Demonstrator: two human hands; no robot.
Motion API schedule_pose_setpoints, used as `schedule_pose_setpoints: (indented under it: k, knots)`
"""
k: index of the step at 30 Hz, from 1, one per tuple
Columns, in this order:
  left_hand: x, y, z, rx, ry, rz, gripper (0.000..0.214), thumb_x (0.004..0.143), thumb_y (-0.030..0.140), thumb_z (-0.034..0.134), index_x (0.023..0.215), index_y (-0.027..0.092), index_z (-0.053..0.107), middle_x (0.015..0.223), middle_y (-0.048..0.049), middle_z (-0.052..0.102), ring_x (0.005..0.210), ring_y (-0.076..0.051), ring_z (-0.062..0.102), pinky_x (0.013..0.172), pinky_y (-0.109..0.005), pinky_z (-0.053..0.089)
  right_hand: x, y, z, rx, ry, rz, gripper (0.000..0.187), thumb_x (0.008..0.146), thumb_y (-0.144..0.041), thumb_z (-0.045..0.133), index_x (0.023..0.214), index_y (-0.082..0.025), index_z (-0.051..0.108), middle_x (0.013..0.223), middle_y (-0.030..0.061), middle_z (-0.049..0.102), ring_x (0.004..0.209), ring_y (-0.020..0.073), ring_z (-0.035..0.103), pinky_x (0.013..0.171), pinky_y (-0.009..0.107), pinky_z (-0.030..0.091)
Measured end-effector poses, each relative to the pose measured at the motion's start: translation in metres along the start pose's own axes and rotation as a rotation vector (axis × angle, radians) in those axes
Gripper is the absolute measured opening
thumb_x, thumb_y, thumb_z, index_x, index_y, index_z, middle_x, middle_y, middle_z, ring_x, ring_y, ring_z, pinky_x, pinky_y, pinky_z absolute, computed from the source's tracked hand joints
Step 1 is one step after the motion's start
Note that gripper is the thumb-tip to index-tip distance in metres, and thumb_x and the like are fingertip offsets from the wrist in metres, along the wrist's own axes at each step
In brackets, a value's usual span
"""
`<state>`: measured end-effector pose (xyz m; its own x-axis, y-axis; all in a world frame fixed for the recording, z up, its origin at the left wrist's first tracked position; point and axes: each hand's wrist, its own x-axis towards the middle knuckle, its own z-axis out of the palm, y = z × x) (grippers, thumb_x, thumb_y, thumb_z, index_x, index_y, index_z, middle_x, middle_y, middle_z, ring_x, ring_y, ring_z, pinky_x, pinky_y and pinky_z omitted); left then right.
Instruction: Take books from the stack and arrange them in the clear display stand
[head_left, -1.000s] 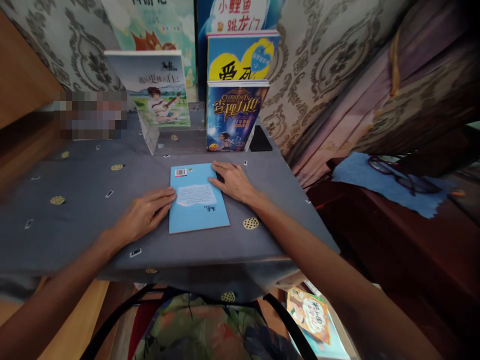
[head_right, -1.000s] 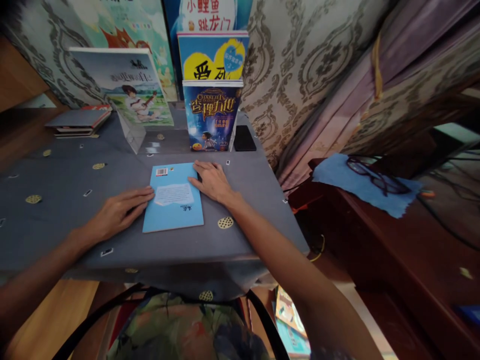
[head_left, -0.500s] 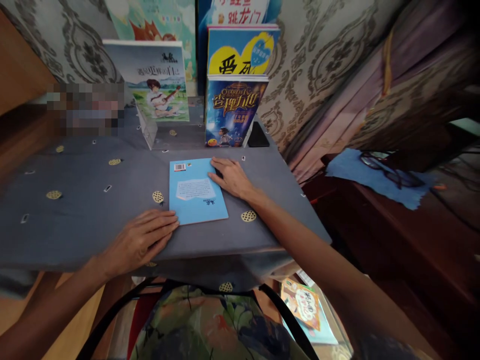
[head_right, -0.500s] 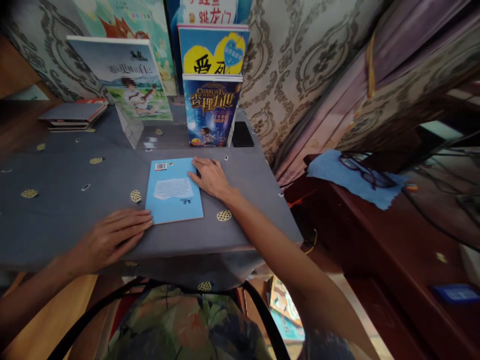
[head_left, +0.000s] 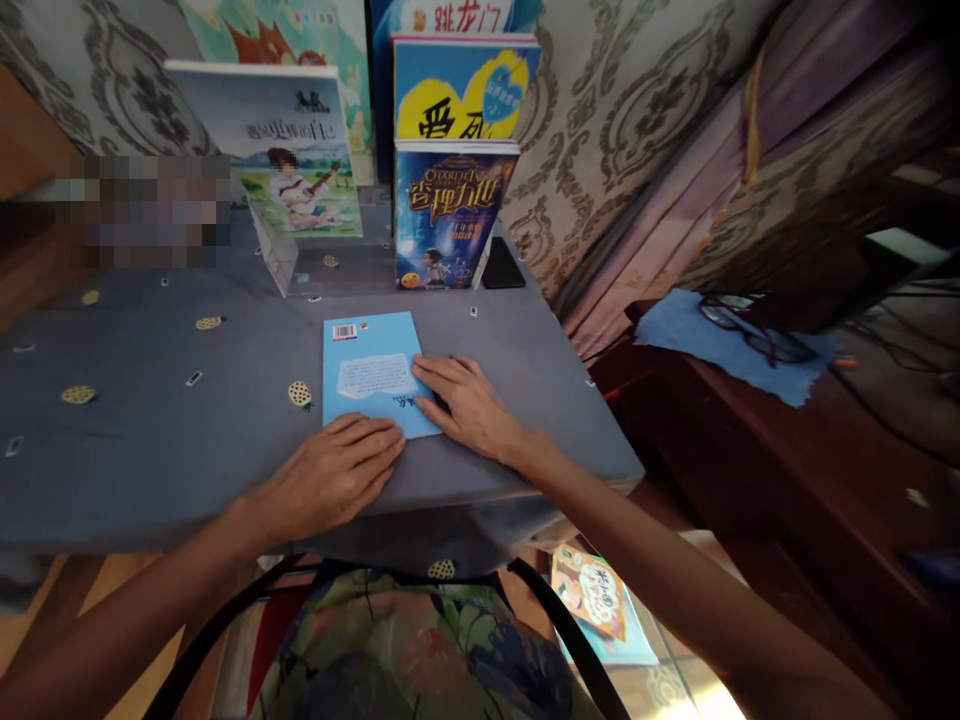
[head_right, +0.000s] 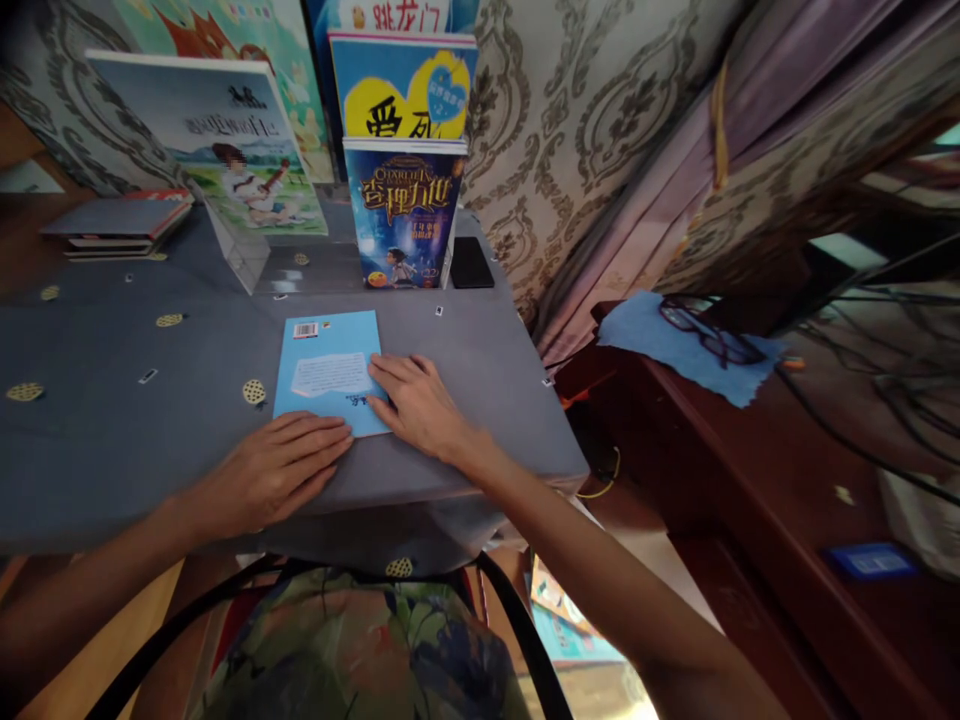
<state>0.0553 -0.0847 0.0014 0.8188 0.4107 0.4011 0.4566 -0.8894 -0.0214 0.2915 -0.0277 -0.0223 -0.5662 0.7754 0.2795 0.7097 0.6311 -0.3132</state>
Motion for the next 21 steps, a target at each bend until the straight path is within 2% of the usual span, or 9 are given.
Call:
schedule_pose_setpoints:
  k: [9,16,21]
  knots:
    - [0.018,0.008,0.014,-0.012,0.0,0.022,0.031,0.1,0.014,0.045,0.126,0.009,0.06,0.117,-0.0146,0.071,0.114,-0.025,0.065,0.094,-0.042,0.056,-0.059,-0.031,0.004,-0.067,0.125,-0.084,0.045,0.1,-0.012,0.038,0.142,-0.018,0.054,0.14,0.0127,0.062,0.131,0.0241,0.056,0.109,0.051,0.044]
    - [0.024,0.003,0.009,-0.03,-0.059,0.01,0.028,0.101,0.016,0.042,0.121,0.01,0.062,0.114,-0.0133,0.071,0.105,-0.024,0.066,0.09,-0.04,0.055,-0.065,-0.036,0.004,-0.072,0.228,-0.137,0.047,0.098,-0.008,0.042,0.143,-0.016,0.052,0.133,0.0135,0.067,0.124,0.0246,0.062,0.105,0.05,0.049]
    - [0.034,-0.007,0.007,-0.057,-0.104,-0.033,0.029,0.103,0.021,0.039,0.115,0.014,0.064,0.111,-0.0112,0.07,0.105,-0.023,0.065,0.089,-0.04,0.053,-0.067,-0.035,0.002,-0.06,0.251,-0.163,0.044,0.098,-0.009,0.043,0.139,-0.012,0.056,0.129,0.0155,0.069,0.121,0.0255,0.064,0.102,0.051,0.051]
